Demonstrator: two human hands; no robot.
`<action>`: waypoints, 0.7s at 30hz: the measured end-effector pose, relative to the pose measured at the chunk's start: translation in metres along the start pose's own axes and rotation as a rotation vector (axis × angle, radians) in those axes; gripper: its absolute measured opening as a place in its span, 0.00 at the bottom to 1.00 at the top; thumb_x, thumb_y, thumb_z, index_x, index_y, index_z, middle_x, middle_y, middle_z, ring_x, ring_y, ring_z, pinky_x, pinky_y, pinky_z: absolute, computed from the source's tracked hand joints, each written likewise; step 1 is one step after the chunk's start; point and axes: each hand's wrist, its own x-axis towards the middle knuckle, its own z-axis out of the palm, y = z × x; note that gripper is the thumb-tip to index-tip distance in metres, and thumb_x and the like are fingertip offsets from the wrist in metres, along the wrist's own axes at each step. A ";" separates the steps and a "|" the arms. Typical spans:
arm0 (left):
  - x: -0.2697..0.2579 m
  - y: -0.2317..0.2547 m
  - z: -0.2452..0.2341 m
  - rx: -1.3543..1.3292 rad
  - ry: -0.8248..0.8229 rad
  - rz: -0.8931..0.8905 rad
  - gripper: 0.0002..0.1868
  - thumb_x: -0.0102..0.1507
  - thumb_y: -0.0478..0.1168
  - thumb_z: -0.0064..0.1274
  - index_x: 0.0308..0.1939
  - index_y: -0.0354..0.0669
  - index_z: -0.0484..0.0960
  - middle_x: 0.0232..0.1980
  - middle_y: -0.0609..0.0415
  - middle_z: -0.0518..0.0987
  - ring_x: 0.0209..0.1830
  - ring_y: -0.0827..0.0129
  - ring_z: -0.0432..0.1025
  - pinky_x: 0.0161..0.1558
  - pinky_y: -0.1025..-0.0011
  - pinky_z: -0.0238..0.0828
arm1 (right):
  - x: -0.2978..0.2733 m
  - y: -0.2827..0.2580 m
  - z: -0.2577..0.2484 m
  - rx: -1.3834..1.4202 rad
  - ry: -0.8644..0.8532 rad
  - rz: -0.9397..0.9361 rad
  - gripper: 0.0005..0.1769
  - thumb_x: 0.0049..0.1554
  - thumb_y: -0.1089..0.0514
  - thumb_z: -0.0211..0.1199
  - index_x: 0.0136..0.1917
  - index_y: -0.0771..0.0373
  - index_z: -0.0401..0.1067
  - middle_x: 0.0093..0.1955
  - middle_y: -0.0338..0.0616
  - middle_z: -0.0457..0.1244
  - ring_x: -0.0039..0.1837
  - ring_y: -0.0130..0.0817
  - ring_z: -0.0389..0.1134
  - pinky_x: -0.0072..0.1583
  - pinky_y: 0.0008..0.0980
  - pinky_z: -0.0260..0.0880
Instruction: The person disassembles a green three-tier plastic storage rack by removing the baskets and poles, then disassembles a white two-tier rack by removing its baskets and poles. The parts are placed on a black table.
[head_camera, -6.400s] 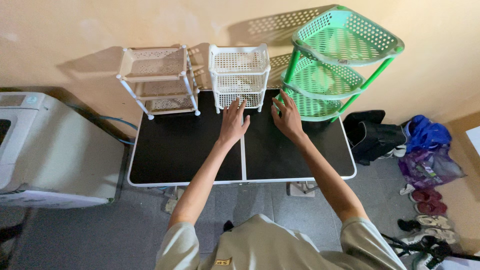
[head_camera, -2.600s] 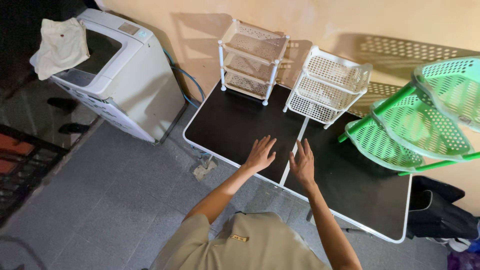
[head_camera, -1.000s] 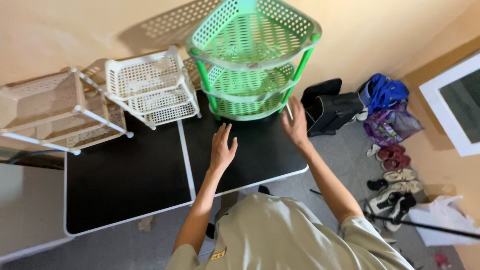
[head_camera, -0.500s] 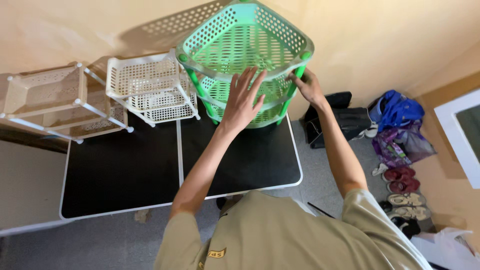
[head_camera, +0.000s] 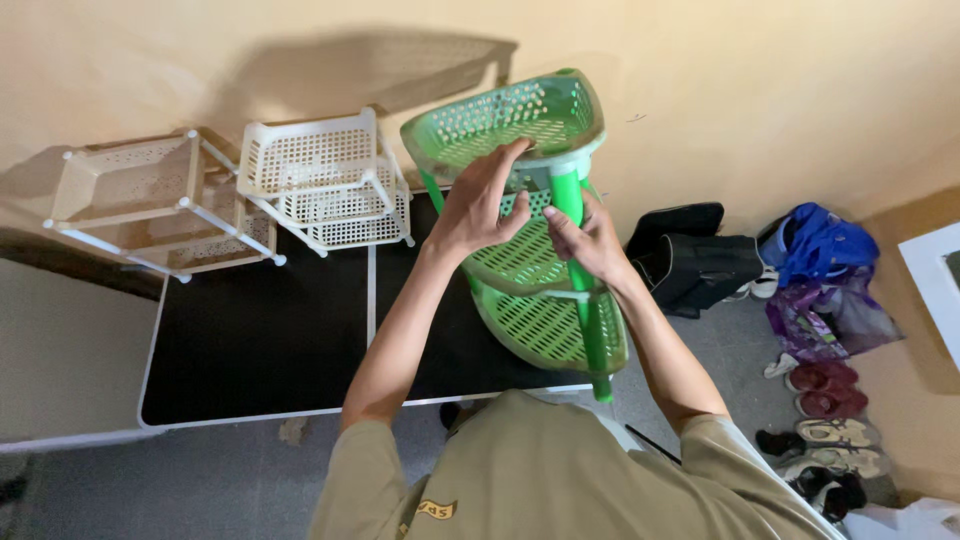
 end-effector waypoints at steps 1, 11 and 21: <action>0.004 0.007 -0.003 -0.020 0.015 -0.014 0.26 0.67 0.44 0.52 0.64 0.33 0.69 0.55 0.38 0.78 0.51 0.48 0.76 0.53 0.57 0.74 | -0.004 -0.007 0.006 -0.037 -0.021 -0.006 0.18 0.67 0.54 0.59 0.64 0.65 0.61 0.30 0.33 0.58 0.29 0.20 0.57 0.32 0.23 0.58; 0.020 0.025 -0.017 -0.049 -0.018 -0.120 0.22 0.67 0.55 0.61 0.44 0.38 0.78 0.32 0.45 0.81 0.33 0.52 0.80 0.32 0.62 0.74 | -0.025 -0.043 0.030 -0.143 -0.087 0.023 0.25 0.66 0.52 0.58 0.71 0.64 0.60 0.29 0.29 0.56 0.28 0.17 0.54 0.31 0.22 0.54; 0.025 0.007 -0.010 -0.025 0.022 -0.258 0.20 0.69 0.55 0.57 0.41 0.40 0.80 0.29 0.49 0.81 0.26 0.60 0.80 0.29 0.64 0.73 | -0.024 -0.049 0.038 -0.048 -0.055 0.034 0.17 0.67 0.53 0.58 0.63 0.65 0.63 0.29 0.30 0.55 0.29 0.18 0.54 0.31 0.23 0.55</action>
